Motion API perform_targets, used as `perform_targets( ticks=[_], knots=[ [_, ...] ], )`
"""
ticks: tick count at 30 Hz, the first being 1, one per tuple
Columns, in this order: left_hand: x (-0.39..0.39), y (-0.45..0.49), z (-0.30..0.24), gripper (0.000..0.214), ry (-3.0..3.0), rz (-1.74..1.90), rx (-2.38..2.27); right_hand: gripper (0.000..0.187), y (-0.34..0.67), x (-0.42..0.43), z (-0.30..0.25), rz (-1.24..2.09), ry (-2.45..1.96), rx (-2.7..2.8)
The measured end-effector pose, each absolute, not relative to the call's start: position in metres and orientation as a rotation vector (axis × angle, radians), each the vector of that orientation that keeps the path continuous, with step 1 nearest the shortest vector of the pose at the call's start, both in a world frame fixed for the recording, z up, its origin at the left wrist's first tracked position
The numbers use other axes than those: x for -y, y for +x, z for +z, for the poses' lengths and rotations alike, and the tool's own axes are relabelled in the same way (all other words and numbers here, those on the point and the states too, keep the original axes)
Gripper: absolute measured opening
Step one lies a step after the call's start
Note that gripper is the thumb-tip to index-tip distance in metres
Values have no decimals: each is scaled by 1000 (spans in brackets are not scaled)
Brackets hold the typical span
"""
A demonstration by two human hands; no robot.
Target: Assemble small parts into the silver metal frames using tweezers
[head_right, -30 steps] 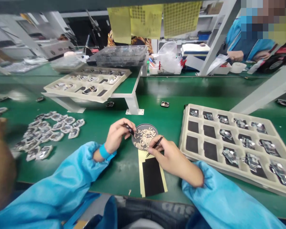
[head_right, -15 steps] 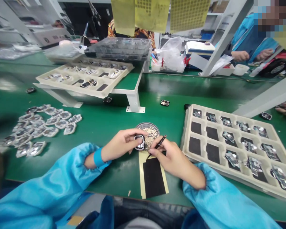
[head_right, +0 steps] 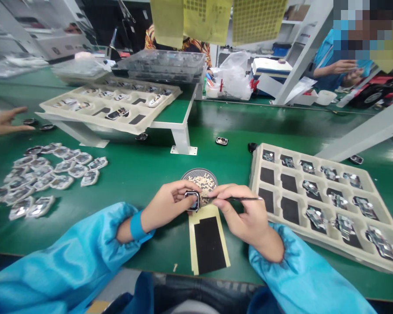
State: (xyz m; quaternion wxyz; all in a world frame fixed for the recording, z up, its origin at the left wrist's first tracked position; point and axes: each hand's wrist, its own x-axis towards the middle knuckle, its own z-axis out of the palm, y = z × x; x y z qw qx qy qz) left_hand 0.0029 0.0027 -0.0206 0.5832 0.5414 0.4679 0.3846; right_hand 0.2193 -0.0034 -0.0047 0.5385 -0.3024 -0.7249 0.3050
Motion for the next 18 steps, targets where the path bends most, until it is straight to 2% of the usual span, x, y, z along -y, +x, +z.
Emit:
perform_targets(
  ticks=[18],
  knots=[
    [-5,2,-22,27,1162,912,-1067,24,217,-1,-13,682,-735,1877]
  ],
)
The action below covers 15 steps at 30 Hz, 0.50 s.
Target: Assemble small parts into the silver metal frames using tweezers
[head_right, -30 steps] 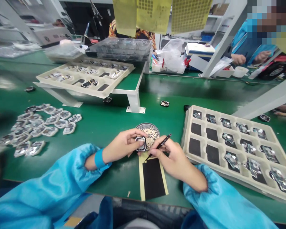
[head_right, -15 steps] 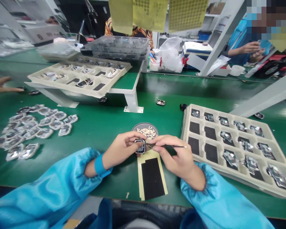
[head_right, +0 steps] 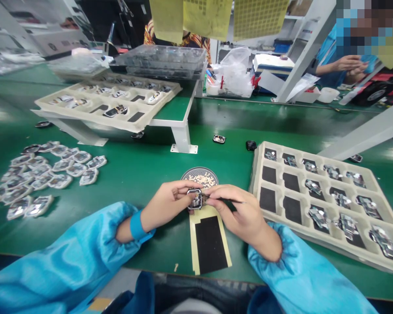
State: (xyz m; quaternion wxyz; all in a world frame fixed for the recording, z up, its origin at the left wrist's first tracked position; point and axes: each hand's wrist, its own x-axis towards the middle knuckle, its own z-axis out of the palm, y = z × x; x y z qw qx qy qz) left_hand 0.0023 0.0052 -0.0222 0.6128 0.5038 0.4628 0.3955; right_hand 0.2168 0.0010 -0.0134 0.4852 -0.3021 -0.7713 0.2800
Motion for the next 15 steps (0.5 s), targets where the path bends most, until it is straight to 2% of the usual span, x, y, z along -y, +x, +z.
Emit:
perform_targets(
  ticks=[15],
  knots=[
    [0,-3,-13,43,1283,900,-1031,35,221,2,-15,710,-699,1823]
  ],
)
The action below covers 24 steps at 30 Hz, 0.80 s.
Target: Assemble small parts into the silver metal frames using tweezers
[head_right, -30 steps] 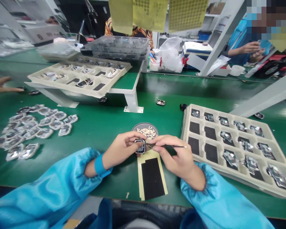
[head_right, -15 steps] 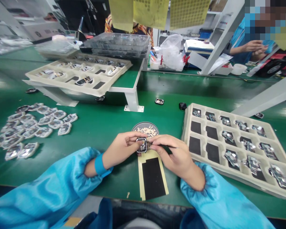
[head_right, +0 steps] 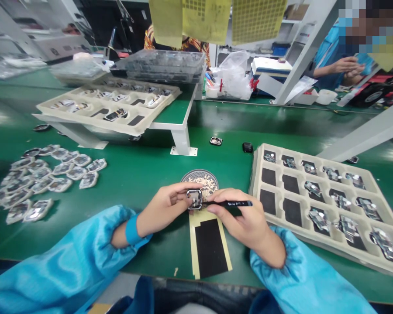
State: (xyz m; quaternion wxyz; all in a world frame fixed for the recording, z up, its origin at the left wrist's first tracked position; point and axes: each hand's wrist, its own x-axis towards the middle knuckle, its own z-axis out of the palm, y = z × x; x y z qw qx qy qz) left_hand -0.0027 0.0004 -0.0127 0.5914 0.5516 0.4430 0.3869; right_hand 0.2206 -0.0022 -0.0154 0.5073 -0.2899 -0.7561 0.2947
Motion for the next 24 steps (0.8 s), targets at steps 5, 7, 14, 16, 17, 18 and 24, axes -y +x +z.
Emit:
perform_targets(
  ticks=[5,7,14,16,17,18,24],
  knots=[
    [-2,-3,-12,40,1204,942,-968,26,218,4,-13,812,-762,1773],
    [-3,-3,-10,37,1168,956,-961,16,218,4,-10,950,-817,1681],
    [-5,-2,-5,36,1138,943,-1001,8,223,-2,4,1359,-893,1551],
    [-5,-3,-4,36,1164,930,-1023,8,223,-2,8,1369,-881,1535],
    [-5,-3,-3,36,1184,922,-1044,10,223,-1,10,1361,-866,1515],
    [-5,-4,-2,35,1206,918,-1064,14,224,0,14,1358,-848,1485],
    [-10,-12,-4,34,1244,962,-1022,31,279,1,56,1062,-1101,1297]
  ],
)
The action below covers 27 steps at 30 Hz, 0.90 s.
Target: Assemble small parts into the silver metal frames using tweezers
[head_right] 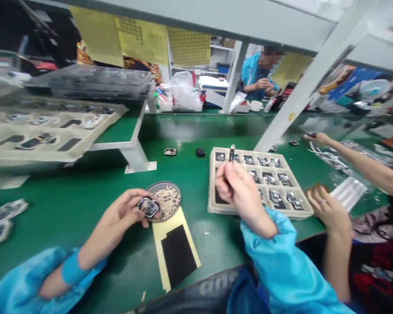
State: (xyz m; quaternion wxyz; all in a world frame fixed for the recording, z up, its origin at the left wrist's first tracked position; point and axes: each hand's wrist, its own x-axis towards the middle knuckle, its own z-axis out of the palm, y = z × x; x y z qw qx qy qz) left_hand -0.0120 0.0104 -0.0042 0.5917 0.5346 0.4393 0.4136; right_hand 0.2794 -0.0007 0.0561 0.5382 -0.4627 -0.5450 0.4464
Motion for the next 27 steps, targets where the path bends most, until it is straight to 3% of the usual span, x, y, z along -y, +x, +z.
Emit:
perform_targets(
  ticks=[3,5,8,12,17,22,27],
  knots=[
    [-12,-11,-5,43,1233,956,-1048,29,339,-4,69,422,-1613,1498],
    [-11,-10,-5,47,1265,920,-1104,27,375,-11,63,163,-1917,1618],
    [-10,-10,-7,44,1370,806,-1197,28,407,-22,40,158,-2160,1734],
    [-10,-13,-12,40,1383,726,-1236,23,416,-28,20,146,-2173,1766],
    [-12,-9,-8,40,1297,827,-1202,17,395,-25,44,58,-2050,1791],
    [-13,-7,-6,36,1172,956,-1188,19,306,-12,71,470,-1432,1760],
    [-15,-16,-11,47,1128,977,-1199,21,220,-6,47,1122,-1128,1663]
  ],
)
